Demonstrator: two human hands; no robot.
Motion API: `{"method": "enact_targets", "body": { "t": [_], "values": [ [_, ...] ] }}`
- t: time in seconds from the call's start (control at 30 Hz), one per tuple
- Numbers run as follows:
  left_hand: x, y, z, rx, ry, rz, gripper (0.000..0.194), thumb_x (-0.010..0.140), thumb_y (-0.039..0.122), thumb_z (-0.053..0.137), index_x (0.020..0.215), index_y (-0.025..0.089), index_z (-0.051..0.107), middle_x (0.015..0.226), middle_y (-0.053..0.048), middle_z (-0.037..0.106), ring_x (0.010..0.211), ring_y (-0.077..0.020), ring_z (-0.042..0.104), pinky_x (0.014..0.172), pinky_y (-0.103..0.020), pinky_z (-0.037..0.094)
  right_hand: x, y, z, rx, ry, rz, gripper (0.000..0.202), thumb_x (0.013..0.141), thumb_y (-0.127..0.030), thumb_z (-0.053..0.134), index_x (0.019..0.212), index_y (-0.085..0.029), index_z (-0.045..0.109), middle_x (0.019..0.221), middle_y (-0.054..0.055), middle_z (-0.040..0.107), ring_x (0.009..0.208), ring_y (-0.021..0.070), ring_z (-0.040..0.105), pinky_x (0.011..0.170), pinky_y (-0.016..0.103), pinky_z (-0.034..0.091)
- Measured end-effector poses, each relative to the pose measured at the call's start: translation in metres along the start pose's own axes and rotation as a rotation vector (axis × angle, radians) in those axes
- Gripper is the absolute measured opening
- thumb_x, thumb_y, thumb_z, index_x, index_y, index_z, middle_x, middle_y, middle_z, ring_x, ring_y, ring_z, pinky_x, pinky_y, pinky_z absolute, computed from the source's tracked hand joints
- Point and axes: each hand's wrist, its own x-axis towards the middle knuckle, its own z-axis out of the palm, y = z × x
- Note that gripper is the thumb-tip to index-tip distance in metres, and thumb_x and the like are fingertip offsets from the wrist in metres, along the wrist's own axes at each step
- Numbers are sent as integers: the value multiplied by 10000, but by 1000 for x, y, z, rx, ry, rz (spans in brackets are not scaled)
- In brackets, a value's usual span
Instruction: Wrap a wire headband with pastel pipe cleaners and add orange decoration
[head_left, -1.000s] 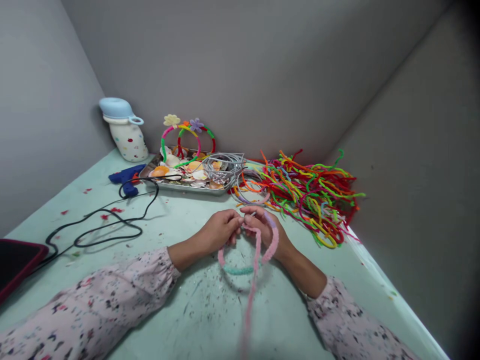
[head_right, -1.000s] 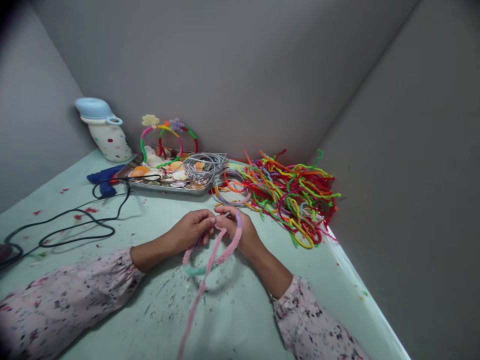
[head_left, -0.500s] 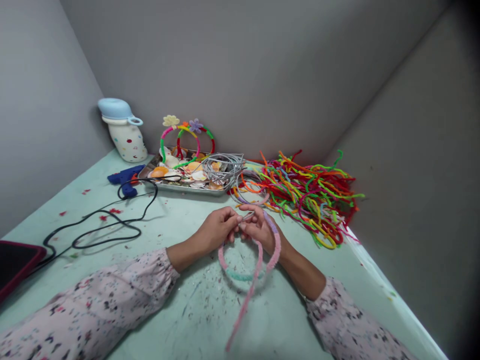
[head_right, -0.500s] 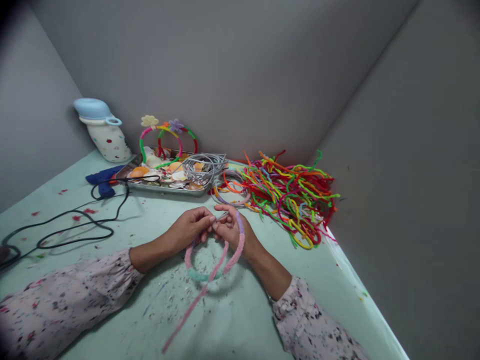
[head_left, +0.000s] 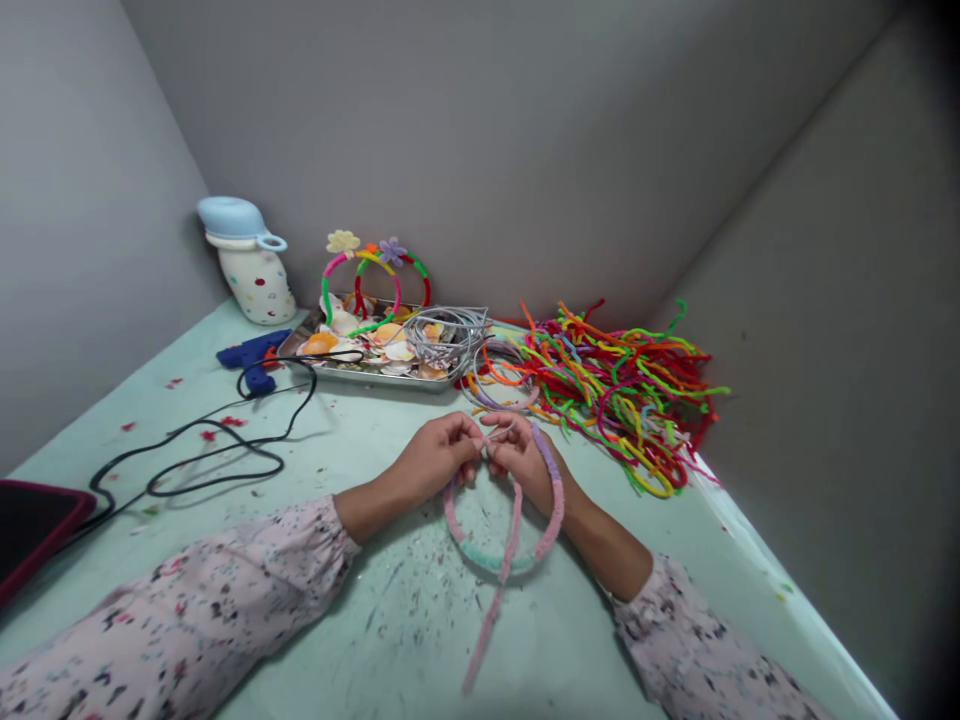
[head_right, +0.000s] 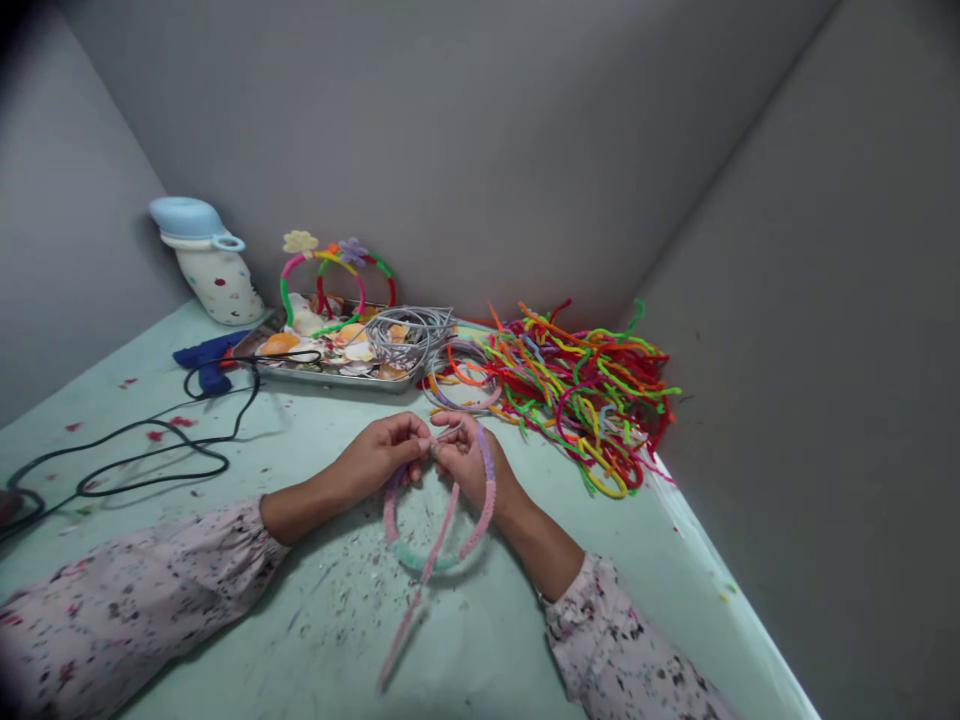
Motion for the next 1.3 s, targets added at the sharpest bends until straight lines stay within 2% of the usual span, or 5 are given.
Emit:
{"method": "enact_targets", "body": {
  "t": [0.2, 0.43, 1.0, 1.3],
  "values": [
    [-1, 0, 0, -14, 15, -12, 150, 769, 294, 557, 797, 152, 516, 497, 33, 529, 417, -78, 488, 402, -161, 323, 0, -1, 2, -23, 15, 7, 219, 691, -253, 588, 882, -154, 545, 572, -42, 540, 467, 95, 508, 467, 224, 406],
    [-2, 1, 0, -36, 41, -24, 148, 761, 293, 568, 783, 159, 510, 477, 41, 521, 402, -74, 481, 400, -155, 326, 1, 2, 2, -106, 65, -29, 136, 703, -272, 576, 783, -169, 536, 537, -40, 544, 460, 109, 512, 450, 228, 402],
    [-3, 5, 0, -34, 13, -31, 145, 771, 288, 560, 747, 156, 505, 510, 37, 532, 379, -58, 459, 374, -152, 323, -1, 4, 0, -287, 101, -113, 106, 720, -242, 543, 790, -165, 561, 550, -29, 546, 489, 111, 487, 468, 219, 381],
    [-1, 3, -2, -53, -17, -24, 133, 760, 270, 564, 748, 150, 507, 581, 26, 548, 395, -54, 464, 372, -164, 328, 1, 12, -4, -265, 73, -161, 97, 751, -243, 539, 804, -166, 561, 581, -25, 546, 506, 108, 484, 473, 219, 381]
  ]
}}
